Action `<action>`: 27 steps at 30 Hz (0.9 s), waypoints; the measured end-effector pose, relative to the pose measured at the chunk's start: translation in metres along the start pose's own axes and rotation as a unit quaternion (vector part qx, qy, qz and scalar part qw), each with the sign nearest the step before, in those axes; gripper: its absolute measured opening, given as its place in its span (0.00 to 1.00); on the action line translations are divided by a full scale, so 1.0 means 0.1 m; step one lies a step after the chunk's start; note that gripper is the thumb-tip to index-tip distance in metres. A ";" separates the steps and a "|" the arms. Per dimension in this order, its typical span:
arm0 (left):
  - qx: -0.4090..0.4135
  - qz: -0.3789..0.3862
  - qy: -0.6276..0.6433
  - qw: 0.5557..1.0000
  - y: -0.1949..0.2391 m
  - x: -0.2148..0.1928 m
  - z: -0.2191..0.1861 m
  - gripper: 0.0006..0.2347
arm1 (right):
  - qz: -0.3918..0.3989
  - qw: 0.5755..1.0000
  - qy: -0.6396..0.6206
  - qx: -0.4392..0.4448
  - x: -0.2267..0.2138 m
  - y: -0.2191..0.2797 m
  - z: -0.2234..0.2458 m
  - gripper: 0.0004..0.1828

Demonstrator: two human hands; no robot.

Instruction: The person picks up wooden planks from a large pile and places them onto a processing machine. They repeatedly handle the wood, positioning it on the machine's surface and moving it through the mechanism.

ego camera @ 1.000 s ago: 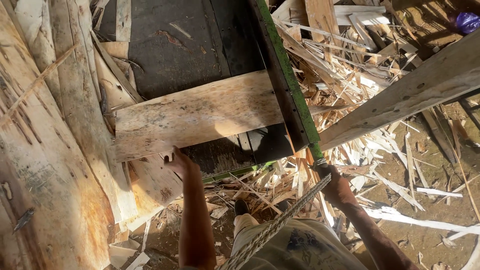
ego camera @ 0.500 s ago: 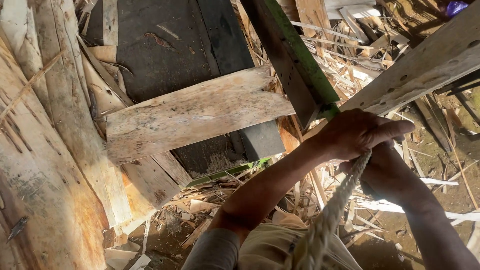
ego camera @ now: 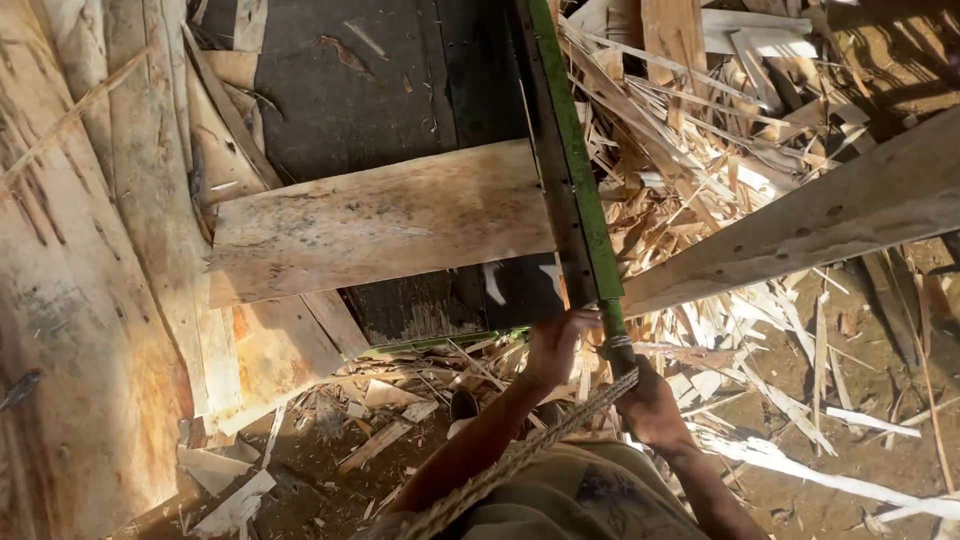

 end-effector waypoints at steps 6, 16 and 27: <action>-0.271 -0.440 0.186 0.835 -0.19 -1.35 0.66 0.24 | 0.005 0.785 0.601 -0.150 -0.82 -0.77 0.16 0.27; -0.304 -0.575 0.244 0.719 -0.41 -1.99 0.64 0.32 | 0.070 0.835 0.519 -0.167 -1.14 -1.06 0.19 0.13; -0.230 -0.596 0.255 0.726 2.20 -2.42 0.02 0.21 | 0.402 0.849 0.337 -0.058 -1.92 -2.03 -0.16 0.36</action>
Point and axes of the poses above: each hand's wrist, its own y-axis away from the middle knuckle, its own x-axis out of the palm, z = x × y, the point moved 2 cm from there along -y, towards the middle knuckle, and after that the axes turned 4 degrees about x, right-handed, at the moved point
